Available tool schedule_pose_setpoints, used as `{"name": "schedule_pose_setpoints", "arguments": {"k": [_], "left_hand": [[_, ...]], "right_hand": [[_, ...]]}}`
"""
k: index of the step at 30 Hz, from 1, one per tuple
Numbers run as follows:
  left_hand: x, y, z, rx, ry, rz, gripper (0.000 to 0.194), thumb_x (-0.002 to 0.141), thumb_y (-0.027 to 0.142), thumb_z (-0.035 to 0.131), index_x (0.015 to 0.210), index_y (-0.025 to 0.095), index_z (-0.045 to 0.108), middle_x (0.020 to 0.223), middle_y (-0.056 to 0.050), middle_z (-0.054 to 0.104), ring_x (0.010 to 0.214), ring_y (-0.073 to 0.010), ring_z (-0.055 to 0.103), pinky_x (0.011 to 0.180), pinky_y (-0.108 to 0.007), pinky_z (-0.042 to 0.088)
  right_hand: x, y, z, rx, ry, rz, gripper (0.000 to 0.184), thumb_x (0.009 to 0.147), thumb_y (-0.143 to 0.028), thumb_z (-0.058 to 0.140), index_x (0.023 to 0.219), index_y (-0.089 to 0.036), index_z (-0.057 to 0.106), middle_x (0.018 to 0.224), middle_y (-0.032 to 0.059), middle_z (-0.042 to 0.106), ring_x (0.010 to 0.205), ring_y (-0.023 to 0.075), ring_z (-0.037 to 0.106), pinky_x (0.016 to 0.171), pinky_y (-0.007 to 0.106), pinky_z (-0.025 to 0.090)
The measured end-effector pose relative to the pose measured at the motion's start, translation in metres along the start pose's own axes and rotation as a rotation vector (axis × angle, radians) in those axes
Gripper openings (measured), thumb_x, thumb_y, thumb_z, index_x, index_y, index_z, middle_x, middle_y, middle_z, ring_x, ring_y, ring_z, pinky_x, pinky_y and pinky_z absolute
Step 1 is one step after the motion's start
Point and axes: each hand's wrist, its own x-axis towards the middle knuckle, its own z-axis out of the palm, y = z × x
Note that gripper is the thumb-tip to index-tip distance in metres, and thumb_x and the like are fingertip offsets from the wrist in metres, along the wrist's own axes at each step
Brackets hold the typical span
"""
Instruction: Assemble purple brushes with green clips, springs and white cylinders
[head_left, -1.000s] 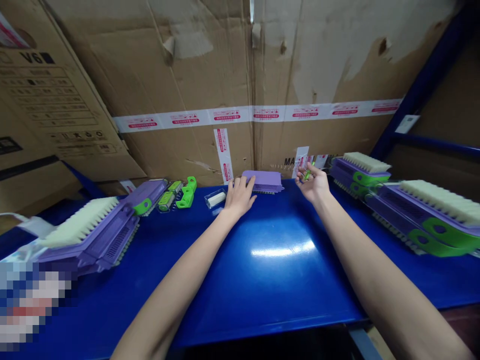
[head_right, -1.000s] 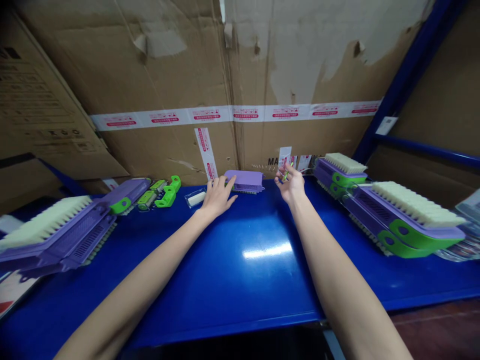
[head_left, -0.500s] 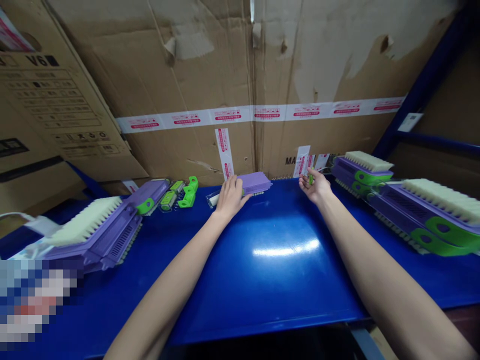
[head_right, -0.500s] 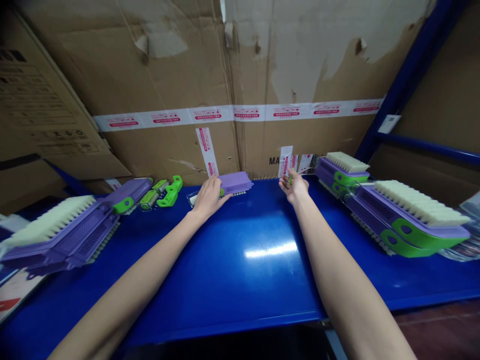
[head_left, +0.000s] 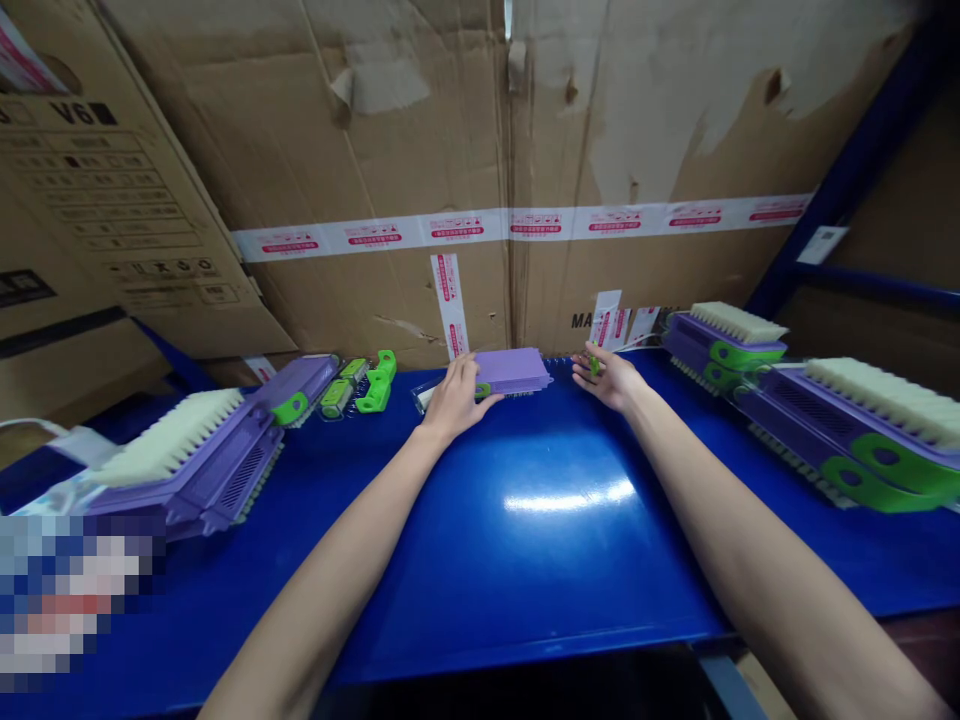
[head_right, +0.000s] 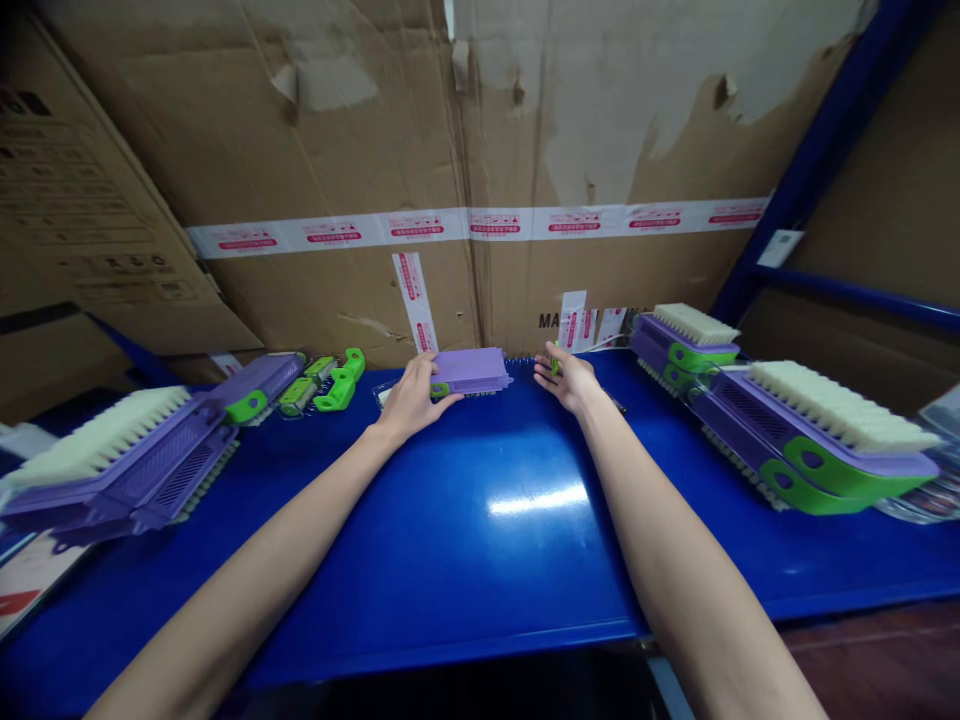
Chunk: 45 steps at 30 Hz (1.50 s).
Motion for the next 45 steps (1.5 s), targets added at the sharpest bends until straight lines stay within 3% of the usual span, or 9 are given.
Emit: {"name": "schedule_pose_setpoints", "arguments": {"k": [7, 16, 21, 27, 31, 36, 40, 45], "left_hand": [[-0.002, 0.001, 0.003, 0.001, -0.015, 0.018, 0.045, 0.076, 0.045, 0.067, 0.099, 0.018, 0.041, 0.135, -0.025, 0.046, 0.134, -0.0327, 0.037, 0.104, -0.049, 0.043], [-0.001, 0.007, -0.001, -0.001, -0.053, 0.016, 0.051, 0.076, 0.047, 0.066, 0.109, 0.016, 0.042, 0.139, -0.025, 0.042, 0.136, -0.0314, 0.035, 0.105, -0.047, 0.042], [-0.001, 0.008, -0.003, -0.008, -0.021, 0.028, 0.042, 0.079, 0.045, 0.063, 0.103, 0.017, 0.043, 0.133, -0.022, 0.046, 0.131, -0.0313, 0.041, 0.103, -0.049, 0.043], [-0.002, 0.011, -0.005, 0.019, -0.01, 0.015, 0.058, 0.076, 0.04, 0.067, 0.119, 0.015, 0.037, 0.127, -0.02, 0.042, 0.124, -0.0333, 0.043, 0.097, -0.052, 0.046], [-0.001, 0.013, -0.007, 0.061, -0.047, -0.006, 0.07, 0.072, 0.029, 0.067, 0.13, 0.014, 0.032, 0.127, -0.019, 0.039, 0.121, -0.034, 0.043, 0.094, -0.049, 0.048], [0.0, 0.014, -0.009, 0.121, -0.089, -0.027, 0.08, 0.07, 0.028, 0.066, 0.138, 0.013, 0.026, 0.129, -0.019, 0.038, 0.121, -0.0346, 0.041, 0.094, -0.049, 0.048], [0.0, 0.015, -0.009, 0.139, -0.104, -0.027, 0.071, 0.072, 0.028, 0.065, 0.134, 0.013, 0.033, 0.126, -0.019, 0.041, 0.118, -0.0341, 0.043, 0.091, -0.047, 0.05], [-0.001, 0.016, -0.007, 0.103, -0.032, -0.076, 0.068, 0.072, 0.03, 0.067, 0.13, 0.014, 0.036, 0.122, -0.017, 0.044, 0.116, -0.0329, 0.045, 0.092, -0.049, 0.048]], "right_hand": [[0.006, 0.002, -0.005, -0.077, 0.025, 0.015, 0.011, 0.085, -0.022, 0.062, 0.078, -0.018, 0.055, 0.069, 0.0013, 0.065, 0.061, 0.0115, 0.063, 0.06, 0.026, 0.056], [-0.003, 0.016, 0.012, -0.236, -0.173, -0.072, 0.011, 0.082, -0.021, 0.065, 0.075, -0.017, 0.058, 0.069, 0.0034, 0.069, 0.061, 0.0129, 0.065, 0.055, 0.026, 0.058], [-0.006, 0.022, 0.019, -0.302, -0.219, -0.114, 0.015, 0.077, -0.023, 0.071, 0.072, -0.016, 0.059, 0.063, 0.0024, 0.066, 0.056, 0.0121, 0.062, 0.052, 0.025, 0.057], [-0.008, 0.021, 0.016, -0.265, -0.339, -0.067, 0.011, 0.082, -0.026, 0.065, 0.081, -0.016, 0.062, 0.07, 0.0042, 0.068, 0.06, 0.014, 0.065, 0.059, 0.03, 0.058], [-0.01, 0.018, 0.011, -0.202, -0.44, -0.016, 0.003, 0.082, -0.017, 0.061, 0.083, -0.015, 0.063, 0.07, 0.0055, 0.069, 0.061, 0.0155, 0.066, 0.061, 0.031, 0.057], [-0.01, 0.018, 0.007, -0.174, -0.551, 0.001, 0.012, 0.078, -0.009, 0.061, 0.088, -0.015, 0.065, 0.077, 0.0068, 0.071, 0.067, 0.0158, 0.067, 0.066, 0.032, 0.057], [-0.011, 0.02, 0.011, -0.231, -0.477, -0.093, 0.015, 0.078, -0.015, 0.066, 0.092, -0.015, 0.067, 0.079, 0.0062, 0.072, 0.066, 0.0148, 0.067, 0.062, 0.028, 0.057], [-0.018, 0.018, 0.024, -0.232, -0.346, -0.248, 0.033, 0.072, -0.018, 0.074, 0.103, -0.02, 0.066, 0.075, 0.002, 0.071, 0.064, 0.0146, 0.067, 0.057, 0.026, 0.055]]}}
